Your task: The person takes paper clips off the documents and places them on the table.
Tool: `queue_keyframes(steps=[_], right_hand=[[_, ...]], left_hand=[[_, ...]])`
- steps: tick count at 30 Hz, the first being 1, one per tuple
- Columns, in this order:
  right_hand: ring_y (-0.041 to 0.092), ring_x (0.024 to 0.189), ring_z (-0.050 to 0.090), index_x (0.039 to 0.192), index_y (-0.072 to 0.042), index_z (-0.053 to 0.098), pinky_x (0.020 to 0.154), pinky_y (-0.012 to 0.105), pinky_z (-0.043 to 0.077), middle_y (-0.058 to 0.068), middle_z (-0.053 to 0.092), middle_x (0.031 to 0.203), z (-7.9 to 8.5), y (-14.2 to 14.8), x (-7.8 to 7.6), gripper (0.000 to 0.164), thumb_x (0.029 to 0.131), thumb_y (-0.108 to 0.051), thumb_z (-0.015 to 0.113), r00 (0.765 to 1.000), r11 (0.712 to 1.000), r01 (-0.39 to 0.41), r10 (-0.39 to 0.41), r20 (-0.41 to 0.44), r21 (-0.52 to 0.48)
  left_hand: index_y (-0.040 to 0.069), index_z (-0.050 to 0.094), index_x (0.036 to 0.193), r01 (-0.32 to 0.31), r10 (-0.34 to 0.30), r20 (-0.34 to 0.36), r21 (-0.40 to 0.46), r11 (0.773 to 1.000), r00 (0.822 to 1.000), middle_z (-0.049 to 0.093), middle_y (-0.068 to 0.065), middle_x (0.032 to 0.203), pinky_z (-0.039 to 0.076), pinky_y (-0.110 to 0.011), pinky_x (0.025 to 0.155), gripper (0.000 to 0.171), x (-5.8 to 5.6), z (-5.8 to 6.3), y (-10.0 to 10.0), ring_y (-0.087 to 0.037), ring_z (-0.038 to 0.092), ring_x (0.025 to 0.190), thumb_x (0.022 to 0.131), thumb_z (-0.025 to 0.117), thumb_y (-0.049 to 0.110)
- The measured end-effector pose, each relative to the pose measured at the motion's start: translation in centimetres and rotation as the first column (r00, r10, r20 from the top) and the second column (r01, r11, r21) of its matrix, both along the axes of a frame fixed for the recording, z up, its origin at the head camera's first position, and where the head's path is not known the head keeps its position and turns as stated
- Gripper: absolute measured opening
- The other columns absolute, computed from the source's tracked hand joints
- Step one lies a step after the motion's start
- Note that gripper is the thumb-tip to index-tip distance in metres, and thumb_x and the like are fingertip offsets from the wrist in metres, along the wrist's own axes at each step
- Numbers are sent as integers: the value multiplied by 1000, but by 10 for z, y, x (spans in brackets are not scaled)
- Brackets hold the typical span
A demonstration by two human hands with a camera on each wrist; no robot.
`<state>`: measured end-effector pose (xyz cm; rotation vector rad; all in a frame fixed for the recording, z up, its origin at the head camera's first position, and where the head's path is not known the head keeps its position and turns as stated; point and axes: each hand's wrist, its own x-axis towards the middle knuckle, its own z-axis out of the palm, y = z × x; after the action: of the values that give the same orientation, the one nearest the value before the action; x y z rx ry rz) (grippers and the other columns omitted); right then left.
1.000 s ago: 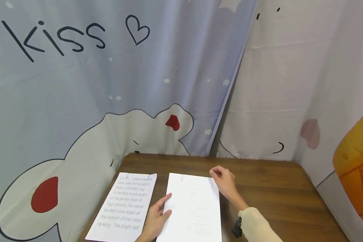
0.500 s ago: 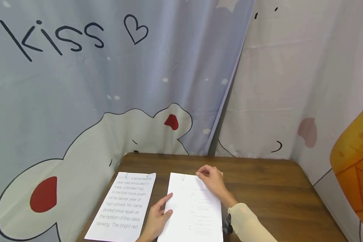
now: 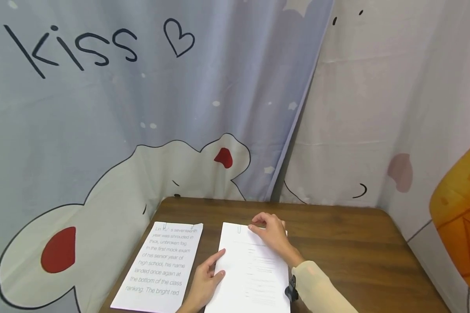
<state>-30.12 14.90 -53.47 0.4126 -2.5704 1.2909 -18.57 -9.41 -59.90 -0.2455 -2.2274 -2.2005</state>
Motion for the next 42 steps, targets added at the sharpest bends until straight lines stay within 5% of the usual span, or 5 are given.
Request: queue_keyframes(steps=[14,42], right_hand=[[28,107,68,114,-11,77,103,54,33,7,79,108,5,-16,-3,28,89,-21,86,998,999,-35,34,47,22],[17,97,64,103,-16,79,93,45,32,-9,75,95,-7,-20,2,18,87,-14,86,998,997,-1,-4,64,79]], left_hand=[[6,56,152,4,-4,-17,-7,1000,1000,50,-37,148,66,-33,66,64,-4,3,4,-20,79,78,92,61,-14],[4,56,151,11,-11,3,-11,1000,1000,57,-32,136,65,-31,69,62,1,-2,10,-20,78,83,91,63,-13]])
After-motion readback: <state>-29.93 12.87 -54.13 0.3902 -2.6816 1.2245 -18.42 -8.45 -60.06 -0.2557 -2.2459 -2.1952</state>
